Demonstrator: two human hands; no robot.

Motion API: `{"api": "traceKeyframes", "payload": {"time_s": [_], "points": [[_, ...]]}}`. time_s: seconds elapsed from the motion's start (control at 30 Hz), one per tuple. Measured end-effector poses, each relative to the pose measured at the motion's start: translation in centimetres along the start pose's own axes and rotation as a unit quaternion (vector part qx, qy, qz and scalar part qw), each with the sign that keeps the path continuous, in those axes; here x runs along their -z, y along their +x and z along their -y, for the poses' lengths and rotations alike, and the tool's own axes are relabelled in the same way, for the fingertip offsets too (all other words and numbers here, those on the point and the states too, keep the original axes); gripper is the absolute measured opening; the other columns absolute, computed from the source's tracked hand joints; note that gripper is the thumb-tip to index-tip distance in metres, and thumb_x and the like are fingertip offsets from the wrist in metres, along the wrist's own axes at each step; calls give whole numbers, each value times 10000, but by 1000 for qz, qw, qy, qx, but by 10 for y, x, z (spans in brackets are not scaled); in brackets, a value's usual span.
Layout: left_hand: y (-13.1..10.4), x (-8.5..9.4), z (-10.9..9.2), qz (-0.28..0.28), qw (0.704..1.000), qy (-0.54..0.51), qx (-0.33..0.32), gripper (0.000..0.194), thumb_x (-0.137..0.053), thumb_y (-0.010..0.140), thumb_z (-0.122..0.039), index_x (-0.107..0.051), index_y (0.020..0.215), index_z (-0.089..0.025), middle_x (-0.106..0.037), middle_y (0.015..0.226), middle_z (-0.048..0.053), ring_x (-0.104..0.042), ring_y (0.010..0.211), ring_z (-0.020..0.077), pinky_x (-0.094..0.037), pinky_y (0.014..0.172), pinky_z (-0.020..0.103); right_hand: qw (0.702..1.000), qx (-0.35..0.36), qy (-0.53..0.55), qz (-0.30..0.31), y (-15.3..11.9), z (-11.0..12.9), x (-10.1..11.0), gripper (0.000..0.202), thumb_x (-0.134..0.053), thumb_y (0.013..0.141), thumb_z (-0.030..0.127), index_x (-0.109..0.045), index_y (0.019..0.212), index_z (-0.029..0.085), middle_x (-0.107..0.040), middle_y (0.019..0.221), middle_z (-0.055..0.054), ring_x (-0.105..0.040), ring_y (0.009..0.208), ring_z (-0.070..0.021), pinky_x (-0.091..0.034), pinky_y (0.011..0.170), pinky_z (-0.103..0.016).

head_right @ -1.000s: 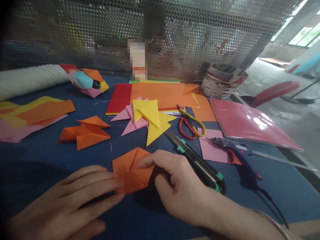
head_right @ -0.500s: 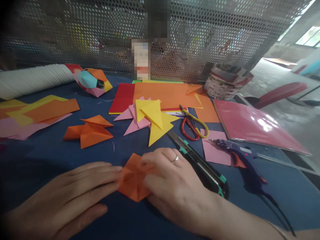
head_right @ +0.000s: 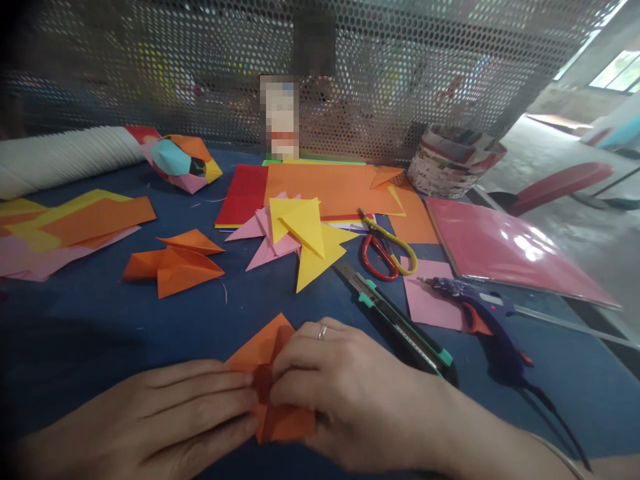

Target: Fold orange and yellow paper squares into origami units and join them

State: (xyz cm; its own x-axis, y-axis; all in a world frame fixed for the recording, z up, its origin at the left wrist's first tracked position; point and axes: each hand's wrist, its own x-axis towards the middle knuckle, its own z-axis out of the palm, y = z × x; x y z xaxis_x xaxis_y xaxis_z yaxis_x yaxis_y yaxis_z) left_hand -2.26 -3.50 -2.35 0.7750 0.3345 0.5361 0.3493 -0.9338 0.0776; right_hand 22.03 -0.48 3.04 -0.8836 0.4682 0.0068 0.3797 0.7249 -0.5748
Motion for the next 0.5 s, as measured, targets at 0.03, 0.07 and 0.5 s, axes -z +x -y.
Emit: {"api": "traceKeyframes", "payload": {"time_s": [0.03, 0.07, 0.5], "points": [[0, 0, 0, 4, 1000, -4, 0, 300, -391, 962, -194, -658, 1096, -200, -690, 1104, -27, -578, 1080, 121, -347, 1067, 249, 1000, -10, 14, 4, 0, -1, 2, 224, -629, 766, 11, -635, 928, 165, -641, 1003, -18, -561, 954, -143, -444, 860, -269], [0, 0, -1, 10, 1000, -9, 0, 298, -390, 962, -195, -663, 1080, -200, -694, 1092, -24, -583, 1070, 124, -367, 1050, 249, 999, -21, 25, 10, 0, -1, 4, 280, -610, 731, -43, -633, 916, 166, -640, 983, -13, -561, 958, -137, -443, 863, -257], [9, -2, -11, 2, 998, -39, 53, 206, -515, 910, -154, -685, 1011, -210, -715, 1017, -57, -603, 1011, 86, -213, 1135, 209, 994, -81, 58, -38, 4, -6, 0, 126, -585, 912, 195, -620, 794, 170, -613, 811, -2, -537, 812, -121, -429, 786, -261]]}}
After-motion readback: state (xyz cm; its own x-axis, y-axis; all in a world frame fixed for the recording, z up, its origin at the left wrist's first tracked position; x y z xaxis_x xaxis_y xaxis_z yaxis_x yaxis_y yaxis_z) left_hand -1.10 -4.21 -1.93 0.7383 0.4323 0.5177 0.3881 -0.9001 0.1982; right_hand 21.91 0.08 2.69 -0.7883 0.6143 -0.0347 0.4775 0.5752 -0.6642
